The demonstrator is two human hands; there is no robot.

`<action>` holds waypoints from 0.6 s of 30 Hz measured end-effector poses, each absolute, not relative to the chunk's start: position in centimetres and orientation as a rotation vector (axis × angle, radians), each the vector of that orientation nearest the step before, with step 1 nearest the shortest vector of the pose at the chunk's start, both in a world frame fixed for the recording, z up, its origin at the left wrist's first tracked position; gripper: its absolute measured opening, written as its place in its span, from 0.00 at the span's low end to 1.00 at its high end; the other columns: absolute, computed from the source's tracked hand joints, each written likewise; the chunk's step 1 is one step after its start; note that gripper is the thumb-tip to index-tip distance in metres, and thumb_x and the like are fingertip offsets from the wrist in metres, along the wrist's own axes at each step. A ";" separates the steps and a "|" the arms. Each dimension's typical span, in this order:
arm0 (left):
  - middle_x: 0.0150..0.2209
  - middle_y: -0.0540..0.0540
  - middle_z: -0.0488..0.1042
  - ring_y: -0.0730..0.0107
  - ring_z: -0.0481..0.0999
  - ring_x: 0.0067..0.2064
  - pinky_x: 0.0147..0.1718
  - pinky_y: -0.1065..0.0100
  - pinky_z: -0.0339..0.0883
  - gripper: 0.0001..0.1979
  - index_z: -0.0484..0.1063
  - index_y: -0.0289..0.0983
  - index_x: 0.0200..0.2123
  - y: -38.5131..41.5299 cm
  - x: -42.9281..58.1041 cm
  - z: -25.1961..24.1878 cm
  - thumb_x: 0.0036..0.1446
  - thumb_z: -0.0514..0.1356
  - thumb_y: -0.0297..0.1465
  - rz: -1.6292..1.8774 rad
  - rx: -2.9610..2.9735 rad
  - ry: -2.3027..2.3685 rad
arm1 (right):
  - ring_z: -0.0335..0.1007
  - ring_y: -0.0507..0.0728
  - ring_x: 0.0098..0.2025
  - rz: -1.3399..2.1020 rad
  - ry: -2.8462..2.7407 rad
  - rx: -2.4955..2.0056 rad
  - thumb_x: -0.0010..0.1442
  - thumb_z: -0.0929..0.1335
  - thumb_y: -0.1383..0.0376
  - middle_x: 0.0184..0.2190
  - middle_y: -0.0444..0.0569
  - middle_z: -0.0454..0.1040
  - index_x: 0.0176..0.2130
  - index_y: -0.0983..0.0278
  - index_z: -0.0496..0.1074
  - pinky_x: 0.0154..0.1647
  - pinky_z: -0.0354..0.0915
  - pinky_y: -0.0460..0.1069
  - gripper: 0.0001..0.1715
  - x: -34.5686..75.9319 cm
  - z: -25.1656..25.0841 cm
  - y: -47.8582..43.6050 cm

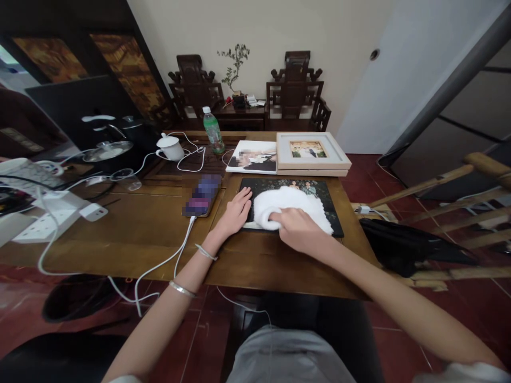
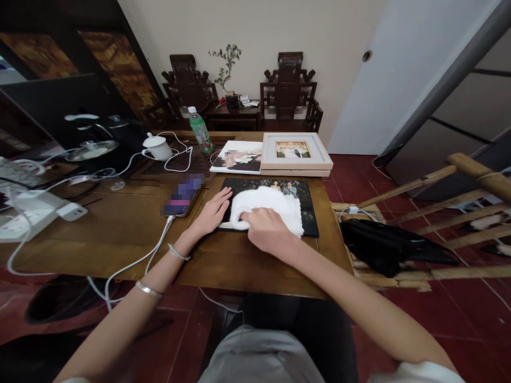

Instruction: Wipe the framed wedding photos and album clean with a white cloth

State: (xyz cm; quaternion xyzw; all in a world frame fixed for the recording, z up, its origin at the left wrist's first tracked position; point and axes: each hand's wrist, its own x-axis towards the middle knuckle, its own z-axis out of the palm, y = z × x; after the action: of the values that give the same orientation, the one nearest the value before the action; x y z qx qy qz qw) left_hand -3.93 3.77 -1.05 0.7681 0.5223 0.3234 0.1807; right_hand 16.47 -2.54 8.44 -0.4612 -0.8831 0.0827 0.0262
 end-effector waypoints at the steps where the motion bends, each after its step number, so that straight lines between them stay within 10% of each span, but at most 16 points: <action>1: 0.63 0.38 0.59 0.59 0.54 0.66 0.62 0.49 0.48 0.23 0.65 0.33 0.57 3.8 -4.0 -1.1 0.65 0.44 0.37 0.914 2.170 1.474 | 0.70 0.60 0.37 0.250 -2.712 -1.435 0.51 0.59 0.77 0.37 0.55 0.75 0.45 0.62 0.73 0.33 0.56 0.49 0.26 16.3 8.4 -1.5; 18: 0.63 0.39 0.59 0.60 0.54 0.66 0.62 0.50 0.49 0.22 0.64 0.34 0.58 4.1 -4.3 -1.7 0.64 0.45 0.35 0.939 2.206 1.446 | 0.70 0.61 0.42 0.121 -2.616 -1.435 0.51 0.59 0.78 0.41 0.59 0.76 0.48 0.65 0.72 0.38 0.58 0.49 0.28 15.2 7.6 5.2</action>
State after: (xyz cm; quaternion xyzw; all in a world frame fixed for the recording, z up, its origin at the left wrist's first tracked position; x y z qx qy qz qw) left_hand -4.27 4.06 -1.69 0.7765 0.5090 0.3304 0.1698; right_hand 15.23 5.20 7.58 -0.4792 -0.8734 0.0406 0.0774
